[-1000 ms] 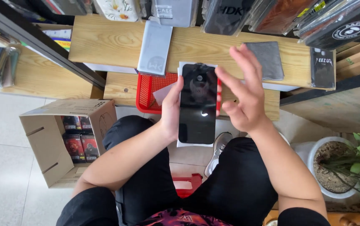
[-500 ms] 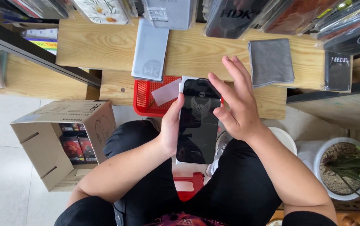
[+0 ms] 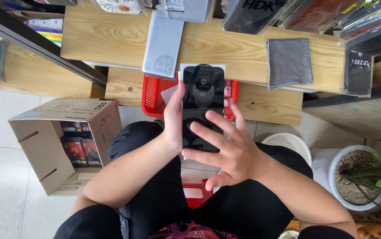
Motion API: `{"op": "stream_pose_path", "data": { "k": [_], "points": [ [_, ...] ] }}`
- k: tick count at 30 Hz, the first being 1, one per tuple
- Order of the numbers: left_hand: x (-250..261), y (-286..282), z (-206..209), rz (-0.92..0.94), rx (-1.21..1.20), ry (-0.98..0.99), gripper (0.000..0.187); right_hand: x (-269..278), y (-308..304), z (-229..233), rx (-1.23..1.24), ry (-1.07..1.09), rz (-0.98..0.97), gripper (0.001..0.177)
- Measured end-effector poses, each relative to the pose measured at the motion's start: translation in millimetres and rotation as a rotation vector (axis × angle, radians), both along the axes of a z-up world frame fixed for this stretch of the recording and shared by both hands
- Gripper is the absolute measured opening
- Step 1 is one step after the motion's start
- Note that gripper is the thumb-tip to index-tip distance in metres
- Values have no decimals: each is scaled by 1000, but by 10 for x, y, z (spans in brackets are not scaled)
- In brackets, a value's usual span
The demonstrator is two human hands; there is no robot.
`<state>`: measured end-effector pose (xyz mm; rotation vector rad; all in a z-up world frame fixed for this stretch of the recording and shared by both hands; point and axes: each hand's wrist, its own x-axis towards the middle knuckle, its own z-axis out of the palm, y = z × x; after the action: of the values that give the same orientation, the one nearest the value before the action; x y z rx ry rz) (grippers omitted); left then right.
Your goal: Inspecting mobile phone screen protectors by removing them from their protective sleeves, checking for defects, and replacing them.
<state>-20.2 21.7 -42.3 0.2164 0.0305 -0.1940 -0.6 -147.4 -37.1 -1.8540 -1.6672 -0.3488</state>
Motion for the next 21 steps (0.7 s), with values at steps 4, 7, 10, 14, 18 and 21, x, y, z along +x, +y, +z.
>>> {"op": "stream_pose_path", "data": {
  "k": [4, 7, 10, 14, 18, 21],
  "points": [
    [-8, 28, -48, -57, -44, 30, 71, -7, -2, 7, 21, -4, 37, 65],
    [-7, -4, -51, -22, 48, 15, 67, 64, 6, 30, 2, 47, 21, 67],
    [-46, -45, -75, 40, 106, -2, 54, 205, 0, -34, -17, 50, -32, 66],
    [-80, -106, -73, -7, 82, 73, 54, 381, -47, -85, -26, 65, -120, 67],
    [-118, -155, -112, -116, 91, 79, 58, 513, -90, -117, 24, 132, -247, 68],
    [-135, -173, -107, -171, 161, 113, 61, 583, -121, -123, 51, 178, -283, 67]
  ]
}}
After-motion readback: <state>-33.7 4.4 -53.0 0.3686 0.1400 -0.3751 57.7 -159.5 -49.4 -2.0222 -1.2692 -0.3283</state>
